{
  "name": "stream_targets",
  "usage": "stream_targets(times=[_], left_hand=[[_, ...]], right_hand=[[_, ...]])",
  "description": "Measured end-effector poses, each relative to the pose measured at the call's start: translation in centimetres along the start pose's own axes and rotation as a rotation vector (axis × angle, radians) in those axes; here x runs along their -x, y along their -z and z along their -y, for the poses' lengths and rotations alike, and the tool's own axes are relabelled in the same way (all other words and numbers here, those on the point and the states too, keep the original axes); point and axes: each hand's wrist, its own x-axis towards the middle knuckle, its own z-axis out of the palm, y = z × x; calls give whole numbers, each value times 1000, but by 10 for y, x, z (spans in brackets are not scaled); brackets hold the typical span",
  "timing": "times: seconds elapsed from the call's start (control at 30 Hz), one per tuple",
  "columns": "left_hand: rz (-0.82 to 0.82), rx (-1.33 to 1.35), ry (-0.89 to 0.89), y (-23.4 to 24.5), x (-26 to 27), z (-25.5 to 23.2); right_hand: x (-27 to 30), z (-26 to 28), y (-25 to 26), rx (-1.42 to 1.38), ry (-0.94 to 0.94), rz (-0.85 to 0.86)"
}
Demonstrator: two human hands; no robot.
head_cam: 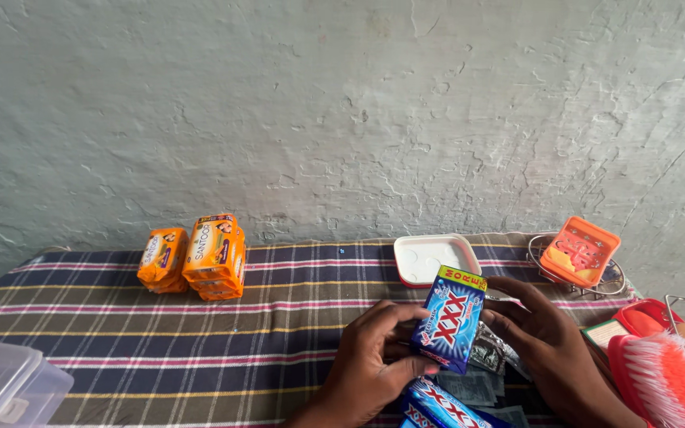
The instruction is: The person picks up orange Santoor soap bars and blue XXX soap bars from a pile on a plaid cloth. They rotate each bar to view the packaging and place them in neat stacks on the left side of the cloth. The person handles the bars one by one, creating separate stacks for each brand.
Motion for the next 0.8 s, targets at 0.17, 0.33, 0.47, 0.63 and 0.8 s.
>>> stream_targets(times=[0.17,0.33,0.47,0.63,0.8], left_hand=[[-65,29,69,1,-1,-1],[-44,21,23,0,-1,1],[-6,60,32,2,2,2],[-13,102,85,6,0,7],[-33,56,12,6,-1,15]], right_hand=[[1,0,-5,-32,43,151],[2,-4,-11,161,163,261],[6,-2,-12,264,135,230],[6,-2,-12,289,209,220],[6,-7,-7,303,325,229]])
